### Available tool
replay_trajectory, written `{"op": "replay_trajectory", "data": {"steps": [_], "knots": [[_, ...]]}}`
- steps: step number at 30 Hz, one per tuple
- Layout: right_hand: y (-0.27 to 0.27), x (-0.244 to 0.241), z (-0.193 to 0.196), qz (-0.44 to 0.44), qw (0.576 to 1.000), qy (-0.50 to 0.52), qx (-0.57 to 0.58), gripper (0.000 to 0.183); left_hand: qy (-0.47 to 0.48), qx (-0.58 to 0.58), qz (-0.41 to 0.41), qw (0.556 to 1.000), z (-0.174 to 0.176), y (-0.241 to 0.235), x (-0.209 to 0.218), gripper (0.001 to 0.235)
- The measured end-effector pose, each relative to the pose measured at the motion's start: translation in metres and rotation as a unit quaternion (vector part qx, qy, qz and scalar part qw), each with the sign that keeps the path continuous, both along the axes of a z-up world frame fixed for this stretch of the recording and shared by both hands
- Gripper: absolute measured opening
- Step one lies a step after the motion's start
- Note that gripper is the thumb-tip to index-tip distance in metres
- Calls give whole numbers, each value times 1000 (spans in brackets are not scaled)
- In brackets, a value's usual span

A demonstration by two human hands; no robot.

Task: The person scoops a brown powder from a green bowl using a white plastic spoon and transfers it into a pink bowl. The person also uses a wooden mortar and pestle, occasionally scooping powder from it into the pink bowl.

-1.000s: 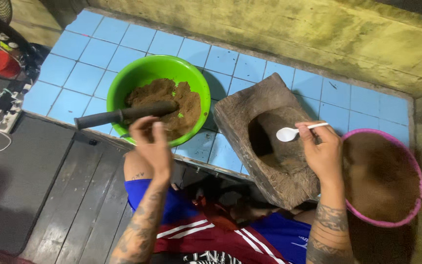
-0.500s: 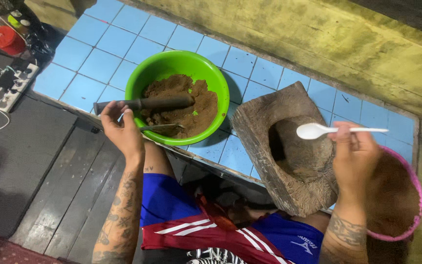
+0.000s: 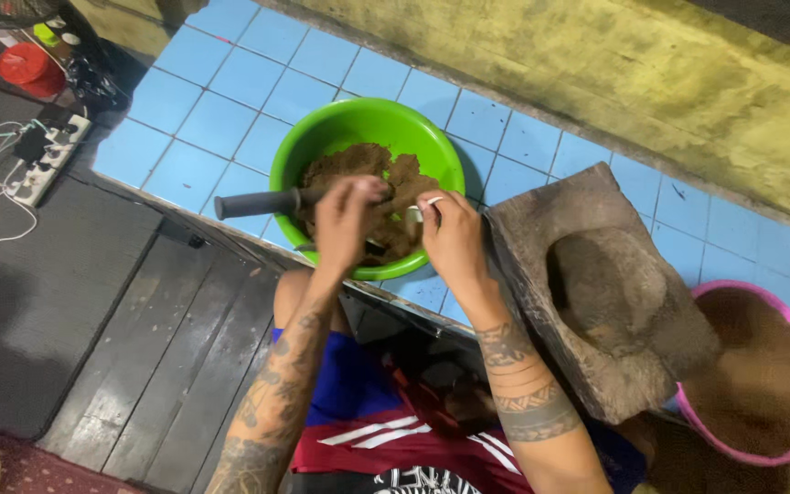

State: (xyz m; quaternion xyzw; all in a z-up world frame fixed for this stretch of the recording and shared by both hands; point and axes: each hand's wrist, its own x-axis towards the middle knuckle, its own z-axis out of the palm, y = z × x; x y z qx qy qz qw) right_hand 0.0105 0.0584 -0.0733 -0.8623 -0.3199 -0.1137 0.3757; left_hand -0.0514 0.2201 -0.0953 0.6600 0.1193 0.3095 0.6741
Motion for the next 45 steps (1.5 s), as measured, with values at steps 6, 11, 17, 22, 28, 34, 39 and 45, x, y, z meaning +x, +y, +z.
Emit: {"op": "replay_trajectory", "data": {"steps": [6,11,17,22,28,34,39,45], "knots": [[10,20,-5,-60,997,-27,-46,9,179,84,-87,977,-12,-2,14,47],[25,50,-50,-46,996,-18,-69,12,196,193,-114,955,-1,11,23,50],[20,43,-55,-23,997,19,-76,11,27,376,184,908,11,54,-41,45],[18,29,-45,-2,999,20,-41,13,83,164,404,896,-32,90,-82,89],[17,28,-55,9,999,11,-31,14,4,8,226,974,-31,84,-64,37],[20,25,-40,11,999,32,17,10,-2,-35,186,982,25,61,-35,24],[33,8,-36,-52,997,24,55,9,-134,-124,-51,982,43,70,22,39],[38,-17,-12,-46,997,45,46,14,-44,-183,16,982,35,80,70,39]]}}
